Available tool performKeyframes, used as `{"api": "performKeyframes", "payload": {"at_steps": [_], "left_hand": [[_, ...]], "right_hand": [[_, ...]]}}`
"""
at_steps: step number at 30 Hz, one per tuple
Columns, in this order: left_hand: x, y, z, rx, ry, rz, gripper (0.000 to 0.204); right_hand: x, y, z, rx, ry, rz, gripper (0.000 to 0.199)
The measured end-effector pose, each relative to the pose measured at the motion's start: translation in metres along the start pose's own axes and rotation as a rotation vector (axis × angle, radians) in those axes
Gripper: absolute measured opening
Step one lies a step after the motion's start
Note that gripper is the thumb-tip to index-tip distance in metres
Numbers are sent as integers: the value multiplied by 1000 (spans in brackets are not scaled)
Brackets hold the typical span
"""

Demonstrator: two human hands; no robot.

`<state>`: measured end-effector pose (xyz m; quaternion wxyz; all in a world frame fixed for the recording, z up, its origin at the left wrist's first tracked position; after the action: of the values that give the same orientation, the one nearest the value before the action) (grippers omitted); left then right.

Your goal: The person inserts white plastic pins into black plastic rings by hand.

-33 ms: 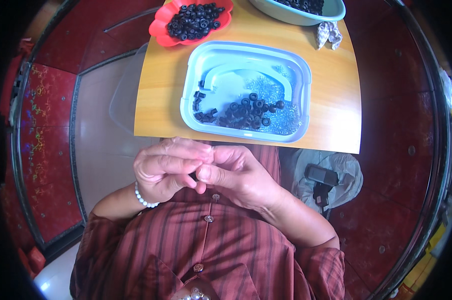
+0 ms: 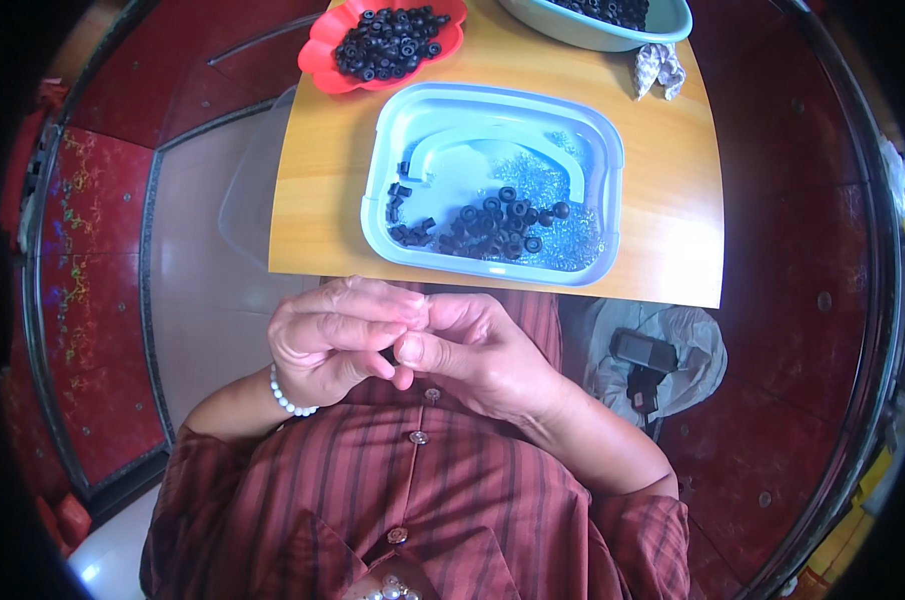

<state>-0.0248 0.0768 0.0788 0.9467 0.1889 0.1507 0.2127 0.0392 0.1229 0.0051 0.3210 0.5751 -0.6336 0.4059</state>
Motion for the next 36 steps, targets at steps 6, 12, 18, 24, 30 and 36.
{"api": "performKeyframes", "payload": {"at_steps": [6,12,18,24,30,36], "left_hand": [[-12,0,-26,-182,-133,128,23],[-84,60,-45,-105,3,414,14],[-166,159,-104,-87,473,359,18],[-168,168,-120,-179,847,428,14],[-78,115,-98,-123,609,40,9],[10,61,-94,-157,555,-244,10]], "right_hand": [[-11,15,-4,-57,-46,86,20],[-30,37,-105,-517,-1308,371,21],[-35,77,-114,-467,-2105,359,15],[-31,98,-95,-461,-2383,331,11],[-41,81,-124,-483,-2065,368,12],[-59,17,-167,-612,-1374,574,10]]}}
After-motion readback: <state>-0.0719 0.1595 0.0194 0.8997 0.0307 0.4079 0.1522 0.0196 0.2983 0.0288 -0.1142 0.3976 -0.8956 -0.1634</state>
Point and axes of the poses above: each hand's wrist, its own y-axis towards the middle knuckle, its own x-axis out of the palm, z = x × y, the point moved 10 cm from there along y, towards the middle knuckle, and after that the axes turned 4 degrees about -x, right-handed, at the moved point
